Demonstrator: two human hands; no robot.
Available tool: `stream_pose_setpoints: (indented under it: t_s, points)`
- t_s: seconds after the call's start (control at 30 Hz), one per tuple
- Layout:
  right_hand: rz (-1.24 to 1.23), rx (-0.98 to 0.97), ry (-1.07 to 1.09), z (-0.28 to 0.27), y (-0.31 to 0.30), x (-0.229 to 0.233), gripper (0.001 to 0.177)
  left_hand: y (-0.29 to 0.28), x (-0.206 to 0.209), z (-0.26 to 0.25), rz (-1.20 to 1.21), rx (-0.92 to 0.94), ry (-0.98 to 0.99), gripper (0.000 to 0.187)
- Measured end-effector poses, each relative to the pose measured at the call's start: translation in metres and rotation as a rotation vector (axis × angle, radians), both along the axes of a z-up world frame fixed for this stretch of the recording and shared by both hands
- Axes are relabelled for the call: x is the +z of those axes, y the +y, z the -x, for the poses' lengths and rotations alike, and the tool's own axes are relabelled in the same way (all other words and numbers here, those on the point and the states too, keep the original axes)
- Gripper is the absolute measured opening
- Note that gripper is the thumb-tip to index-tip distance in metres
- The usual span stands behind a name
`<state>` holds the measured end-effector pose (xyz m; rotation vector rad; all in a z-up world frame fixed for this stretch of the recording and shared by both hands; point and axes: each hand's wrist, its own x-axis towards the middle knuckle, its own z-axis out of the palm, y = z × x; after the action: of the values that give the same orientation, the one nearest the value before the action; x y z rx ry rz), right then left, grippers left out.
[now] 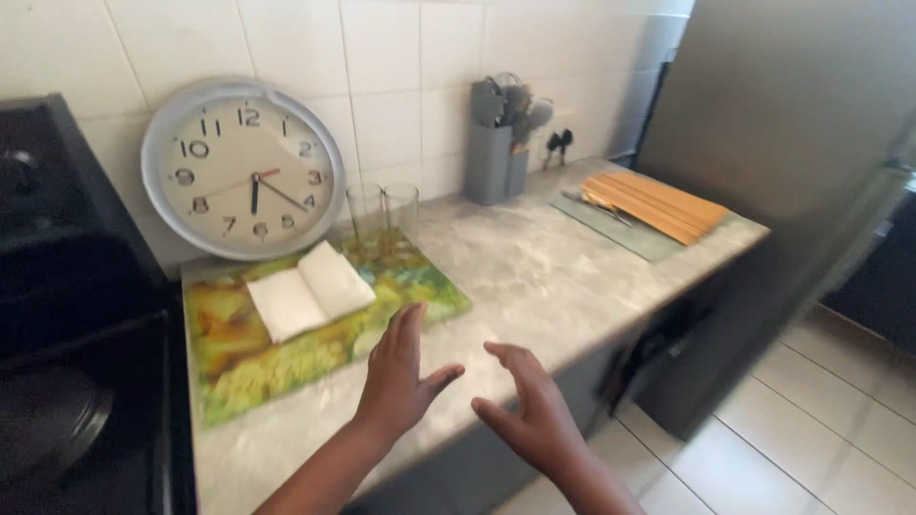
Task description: Folding napkins and placing glasses on a dining table.
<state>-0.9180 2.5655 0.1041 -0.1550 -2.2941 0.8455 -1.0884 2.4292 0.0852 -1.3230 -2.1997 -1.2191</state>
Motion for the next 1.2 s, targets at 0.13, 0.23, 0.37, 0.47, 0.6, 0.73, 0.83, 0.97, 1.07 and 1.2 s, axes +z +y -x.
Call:
stream_pose_setpoints:
  t_s: [0.13,0.23,0.37,0.47,0.6,0.73,0.83,0.97,1.07,1.2]
  points:
    - [0.031,0.064,-0.062,0.067,0.047,-0.004,0.068,0.035,0.008,0.045,0.040,0.064,-0.047,0.101]
    - [0.108,0.116,-0.076,0.124,0.084,-0.010,0.068,0.064,0.003,0.082,0.028,0.122,-0.076,0.101]
    - [0.122,0.220,-0.078,0.202,0.134,-0.029,0.070,0.102,-0.012,0.122,0.007,0.226,-0.095,0.099]
    - [0.144,0.288,-0.119,0.261,0.170,-0.026,0.075,0.135,-0.014,0.161,-0.012,0.317,-0.101,0.096]
    - [0.207,0.393,-0.177,0.319,0.205,-0.035,0.082,0.163,-0.019,0.197,-0.044,0.407,-0.115,0.090]
    - [0.221,0.427,-0.216,0.368,0.218,-0.029,0.084,0.179,-0.022,0.213,-0.074,0.489,-0.168,0.085]
    - [0.244,0.480,-0.255,0.396,0.218,-0.027,0.096,0.185,-0.023,0.218,-0.098,0.543,-0.209,0.082]
    - [0.271,0.594,-0.183,0.423,0.220,-0.039,0.076,0.189,-0.029,0.223,-0.138,0.571,-0.259,0.076]
    - [0.295,0.598,-0.197,0.432,0.219,-0.045,0.065,0.193,-0.027,0.221,-0.150,0.583,-0.289,0.073]
    - [0.407,0.635,-0.133,0.432,0.217,-0.049,0.058,0.196,-0.022,0.214,-0.162,0.574,-0.325,0.071]
